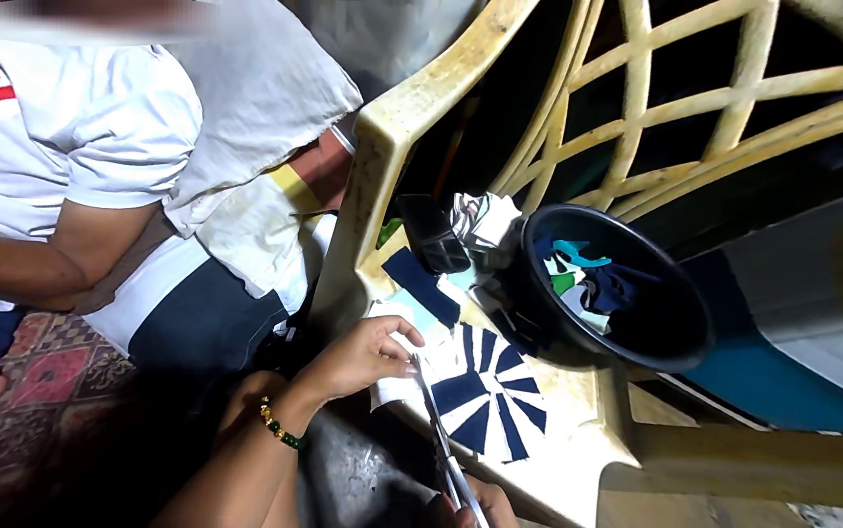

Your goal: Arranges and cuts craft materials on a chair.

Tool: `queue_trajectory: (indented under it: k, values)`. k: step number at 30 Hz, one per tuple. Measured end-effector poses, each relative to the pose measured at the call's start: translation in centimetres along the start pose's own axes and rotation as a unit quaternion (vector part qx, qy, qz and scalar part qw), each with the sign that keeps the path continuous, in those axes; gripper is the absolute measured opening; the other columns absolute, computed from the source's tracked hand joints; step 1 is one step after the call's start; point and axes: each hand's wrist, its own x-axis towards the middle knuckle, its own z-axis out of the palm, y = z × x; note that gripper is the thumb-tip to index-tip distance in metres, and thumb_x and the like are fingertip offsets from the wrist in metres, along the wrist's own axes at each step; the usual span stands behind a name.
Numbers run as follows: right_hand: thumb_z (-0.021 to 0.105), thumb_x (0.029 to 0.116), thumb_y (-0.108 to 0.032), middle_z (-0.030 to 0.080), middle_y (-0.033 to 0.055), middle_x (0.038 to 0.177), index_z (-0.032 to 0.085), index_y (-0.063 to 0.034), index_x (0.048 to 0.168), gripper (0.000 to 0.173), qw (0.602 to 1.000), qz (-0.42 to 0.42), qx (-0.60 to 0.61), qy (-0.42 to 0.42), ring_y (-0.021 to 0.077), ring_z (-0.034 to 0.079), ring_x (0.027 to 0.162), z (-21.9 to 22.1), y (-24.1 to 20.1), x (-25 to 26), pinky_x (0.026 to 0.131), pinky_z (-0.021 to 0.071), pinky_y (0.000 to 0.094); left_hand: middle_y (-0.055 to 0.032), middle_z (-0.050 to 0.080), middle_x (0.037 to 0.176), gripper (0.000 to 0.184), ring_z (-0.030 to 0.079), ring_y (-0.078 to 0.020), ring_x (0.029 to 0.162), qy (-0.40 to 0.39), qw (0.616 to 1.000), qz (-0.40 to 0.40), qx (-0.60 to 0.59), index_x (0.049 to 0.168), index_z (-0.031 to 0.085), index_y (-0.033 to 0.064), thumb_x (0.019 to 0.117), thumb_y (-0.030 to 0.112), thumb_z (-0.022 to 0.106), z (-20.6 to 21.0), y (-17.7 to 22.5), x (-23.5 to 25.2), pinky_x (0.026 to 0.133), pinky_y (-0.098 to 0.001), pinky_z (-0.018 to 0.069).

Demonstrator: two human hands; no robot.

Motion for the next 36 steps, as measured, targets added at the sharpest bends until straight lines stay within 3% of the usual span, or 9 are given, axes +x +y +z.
queue_trajectory:
  k: [9, 15, 18, 20, 22, 36]
  values:
    - [0.059, 0.0889, -0.07, 0.049, -0.0137, 0.058, 0.057, -0.0131, 0.073, 0.059, 1.0, 0.017, 0.021, 0.016, -0.0061, 0.045, 0.046, 0.6, 0.3, 0.3, 0.043, 0.0395, 0.0161, 0.0005, 0.073, 0.087, 0.033, 0.069, -0.0017, 0.077, 0.005, 1.0, -0.03, 0.004, 0.122, 0.057, -0.0017, 0.0905, -0.01, 0.064, -0.2, 0.1, 0.4, 0.075, -0.0192, 0.0561]
    - [0.063, 0.094, -0.048, 0.05, -0.0144, 0.054, 0.057, -0.0142, 0.071, 0.041, 0.998, 0.044, 0.036, 0.038, -0.0048, 0.047, 0.044, 1.2, -0.2, 0.5, 0.042, 0.0414, 0.0171, 0.0001, 0.073, 0.086, 0.036, 0.068, -0.0012, 0.075, 0.013, 0.998, -0.05, 0.019, 0.124, 0.056, -0.0021, 0.0903, -0.01, 0.065, -0.3, 0.2, 0.8, 0.074, -0.0188, 0.0555]
    - [0.058, 0.0946, -0.058, 0.05, -0.0139, 0.057, 0.057, -0.0136, 0.075, 0.049, 0.999, 0.034, 0.041, 0.011, -0.0039, 0.048, 0.046, 1.0, 0.1, 0.6, 0.044, 0.0431, 0.0182, 0.0002, 0.073, 0.085, 0.035, 0.068, -0.0014, 0.075, 0.012, 0.998, -0.055, 0.019, 0.124, 0.057, -0.0018, 0.0905, -0.01, 0.065, -0.4, 0.2, 0.9, 0.075, -0.0192, 0.0558]
    - [0.054, 0.0898, -0.074, 0.05, -0.0144, 0.059, 0.057, -0.0153, 0.079, 0.06, 0.998, 0.023, 0.057, -0.004, -0.0039, 0.047, 0.046, 0.9, 0.4, 0.7, 0.044, 0.0427, 0.0181, 0.0012, 0.072, 0.085, 0.034, 0.067, -0.0006, 0.075, 0.011, 0.998, -0.056, 0.016, 0.123, 0.058, -0.0015, 0.0908, -0.01, 0.065, -0.4, 0.2, 1.0, 0.075, -0.019, 0.0553]
    - [0.054, 0.0869, -0.078, 0.051, -0.0152, 0.059, 0.057, -0.0168, 0.081, 0.061, 0.997, 0.021, 0.076, -0.005, -0.004, 0.047, 0.047, 1.0, 0.6, 0.7, 0.044, 0.0432, 0.0177, 0.0022, 0.071, 0.085, 0.032, 0.066, 0.0003, 0.074, 0.01, 0.998, -0.053, 0.017, 0.122, 0.058, -0.0016, 0.0909, -0.009, 0.064, -0.3, 0.2, 1.0, 0.074, -0.0184, 0.0547]
    - [0.064, 0.0912, -0.059, 0.052, -0.0161, 0.055, 0.057, -0.0212, 0.073, 0.043, 0.99, 0.048, 0.13, 0.008, -0.004, 0.047, 0.042, 0.6, -0.3, 0.8, 0.04, 0.0412, 0.0167, 0.0008, 0.071, 0.09, 0.034, 0.068, -0.0028, 0.081, 0.0, 0.999, -0.039, -0.001, 0.122, 0.059, -0.0017, 0.0898, -0.009, 0.063, -0.5, -0.1, 1.1, 0.076, -0.0203, 0.0554]
